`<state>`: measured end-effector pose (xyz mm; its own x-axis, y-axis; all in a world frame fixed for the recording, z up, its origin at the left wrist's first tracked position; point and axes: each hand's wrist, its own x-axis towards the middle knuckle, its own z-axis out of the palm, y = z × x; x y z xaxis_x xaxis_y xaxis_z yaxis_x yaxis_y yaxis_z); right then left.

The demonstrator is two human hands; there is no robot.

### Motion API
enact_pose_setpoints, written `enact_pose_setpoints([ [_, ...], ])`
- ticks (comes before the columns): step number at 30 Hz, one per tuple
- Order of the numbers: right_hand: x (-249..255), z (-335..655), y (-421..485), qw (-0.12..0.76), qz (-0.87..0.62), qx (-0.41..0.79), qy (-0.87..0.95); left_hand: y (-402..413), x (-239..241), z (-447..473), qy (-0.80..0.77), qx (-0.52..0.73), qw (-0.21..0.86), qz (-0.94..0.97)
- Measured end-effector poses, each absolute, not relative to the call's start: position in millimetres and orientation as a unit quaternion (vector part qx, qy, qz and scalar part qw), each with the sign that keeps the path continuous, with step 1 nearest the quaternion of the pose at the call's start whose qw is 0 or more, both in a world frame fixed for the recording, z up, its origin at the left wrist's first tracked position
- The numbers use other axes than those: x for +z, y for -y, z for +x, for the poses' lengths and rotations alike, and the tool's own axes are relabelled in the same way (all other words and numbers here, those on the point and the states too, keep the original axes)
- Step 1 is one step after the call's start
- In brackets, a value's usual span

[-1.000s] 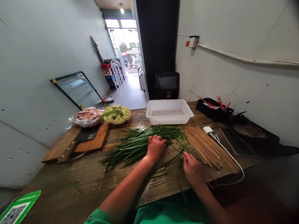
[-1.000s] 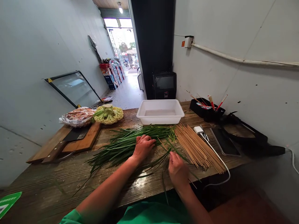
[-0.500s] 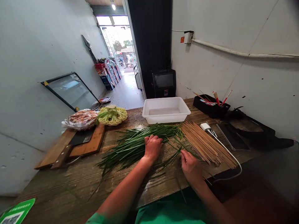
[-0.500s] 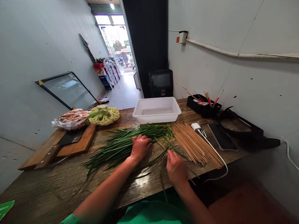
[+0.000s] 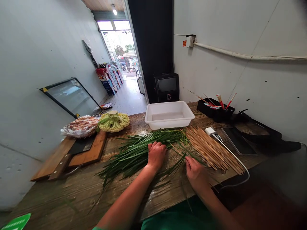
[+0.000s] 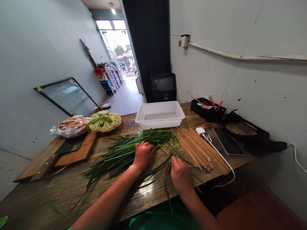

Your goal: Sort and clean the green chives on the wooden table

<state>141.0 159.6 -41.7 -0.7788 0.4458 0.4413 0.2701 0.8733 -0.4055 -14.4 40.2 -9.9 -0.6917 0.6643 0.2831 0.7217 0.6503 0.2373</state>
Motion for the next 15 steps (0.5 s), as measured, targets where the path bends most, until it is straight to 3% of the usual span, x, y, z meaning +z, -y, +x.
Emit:
enact_pose_setpoints([
  [9,-39.2,139.3,-160.0,0.261,-0.199,0.180,0.927,-39.9,-9.2,-20.1,0.881,-0.229,0.133,-0.392],
  [15,-38.9,137.5,-161.6,0.276,-0.194,0.166,0.927,-43.9,-13.4,-22.1,0.864,-0.327,0.084,-0.374],
])
